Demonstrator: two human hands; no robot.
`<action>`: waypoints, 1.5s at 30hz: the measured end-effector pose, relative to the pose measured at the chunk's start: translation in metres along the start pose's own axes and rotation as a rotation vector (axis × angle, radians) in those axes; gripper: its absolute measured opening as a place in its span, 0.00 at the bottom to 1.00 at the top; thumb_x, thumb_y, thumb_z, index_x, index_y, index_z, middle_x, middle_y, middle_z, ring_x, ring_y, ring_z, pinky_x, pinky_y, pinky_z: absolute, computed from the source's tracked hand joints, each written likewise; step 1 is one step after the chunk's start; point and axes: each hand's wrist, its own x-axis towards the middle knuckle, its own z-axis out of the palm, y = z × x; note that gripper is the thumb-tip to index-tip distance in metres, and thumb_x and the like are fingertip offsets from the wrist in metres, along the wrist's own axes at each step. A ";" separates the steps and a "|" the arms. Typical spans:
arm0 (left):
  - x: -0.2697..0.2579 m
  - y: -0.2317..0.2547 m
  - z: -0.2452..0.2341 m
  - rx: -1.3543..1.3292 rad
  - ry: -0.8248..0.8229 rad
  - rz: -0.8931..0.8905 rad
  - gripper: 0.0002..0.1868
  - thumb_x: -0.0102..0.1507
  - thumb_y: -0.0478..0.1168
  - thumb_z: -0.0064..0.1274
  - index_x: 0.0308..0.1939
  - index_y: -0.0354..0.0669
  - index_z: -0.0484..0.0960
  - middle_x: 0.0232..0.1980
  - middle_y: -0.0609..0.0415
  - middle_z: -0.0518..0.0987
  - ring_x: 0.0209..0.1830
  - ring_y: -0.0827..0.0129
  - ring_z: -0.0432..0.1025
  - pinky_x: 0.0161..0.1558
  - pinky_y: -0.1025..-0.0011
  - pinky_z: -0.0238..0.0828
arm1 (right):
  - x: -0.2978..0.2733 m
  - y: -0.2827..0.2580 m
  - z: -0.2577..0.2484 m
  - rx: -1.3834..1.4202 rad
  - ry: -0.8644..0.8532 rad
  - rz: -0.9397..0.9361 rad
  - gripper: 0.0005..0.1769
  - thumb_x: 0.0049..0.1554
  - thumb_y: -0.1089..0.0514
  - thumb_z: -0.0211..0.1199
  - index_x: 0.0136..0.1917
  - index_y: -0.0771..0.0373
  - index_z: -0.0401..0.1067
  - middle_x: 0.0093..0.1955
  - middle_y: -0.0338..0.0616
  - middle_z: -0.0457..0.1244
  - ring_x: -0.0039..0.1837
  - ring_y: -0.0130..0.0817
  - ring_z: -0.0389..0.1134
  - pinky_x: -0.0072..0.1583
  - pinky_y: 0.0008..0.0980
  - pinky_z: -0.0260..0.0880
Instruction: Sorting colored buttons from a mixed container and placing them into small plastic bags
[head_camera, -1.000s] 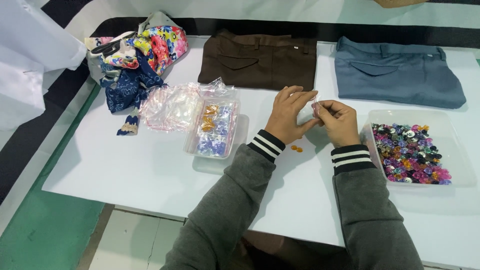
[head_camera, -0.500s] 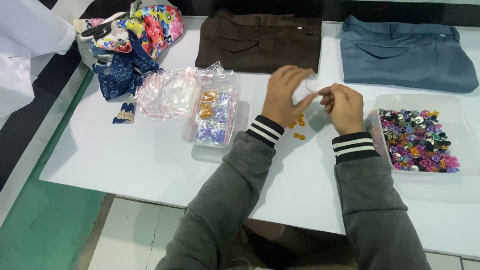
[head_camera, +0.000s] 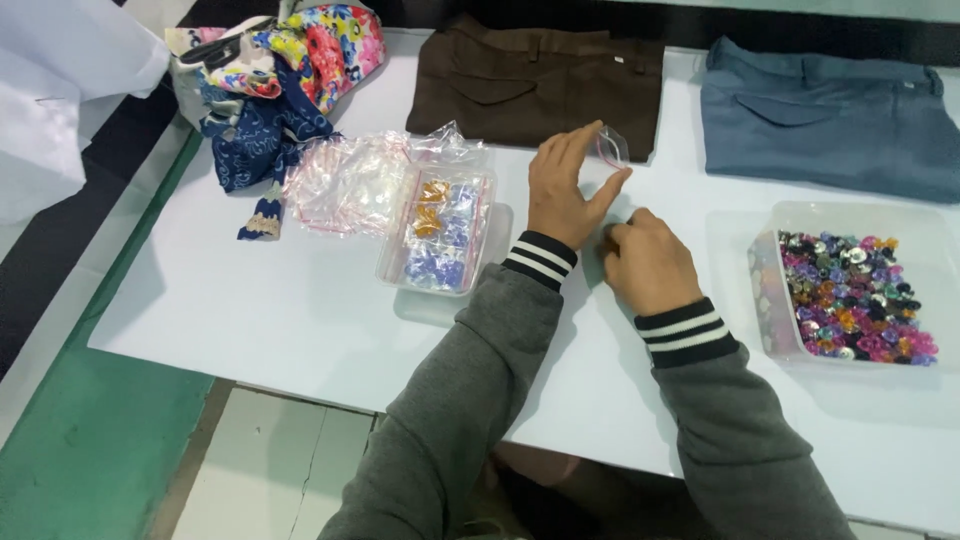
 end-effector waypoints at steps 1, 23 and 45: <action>0.000 0.000 -0.001 0.001 0.009 0.003 0.33 0.63 0.55 0.62 0.69 0.52 0.71 0.58 0.55 0.77 0.64 0.58 0.70 0.70 0.51 0.60 | 0.001 0.002 0.003 -0.005 0.006 -0.007 0.12 0.56 0.61 0.61 0.51 0.66 0.81 0.45 0.49 0.65 0.50 0.43 0.72 0.50 0.38 0.77; -0.006 -0.001 0.006 -0.034 -0.209 -0.037 0.32 0.62 0.53 0.64 0.68 0.51 0.73 0.56 0.53 0.81 0.64 0.59 0.71 0.70 0.54 0.61 | 0.009 0.039 -0.012 0.799 0.311 0.221 0.09 0.62 0.64 0.64 0.56 0.61 0.77 0.42 0.44 0.68 0.43 0.32 0.72 0.44 0.30 0.70; -0.021 0.023 0.020 -0.156 -0.294 0.025 0.29 0.61 0.49 0.66 0.63 0.48 0.76 0.49 0.49 0.85 0.63 0.57 0.72 0.71 0.53 0.60 | 0.002 0.032 -0.025 0.592 0.820 -0.238 0.02 0.67 0.68 0.68 0.53 0.69 0.79 0.44 0.52 0.66 0.48 0.50 0.72 0.47 0.37 0.73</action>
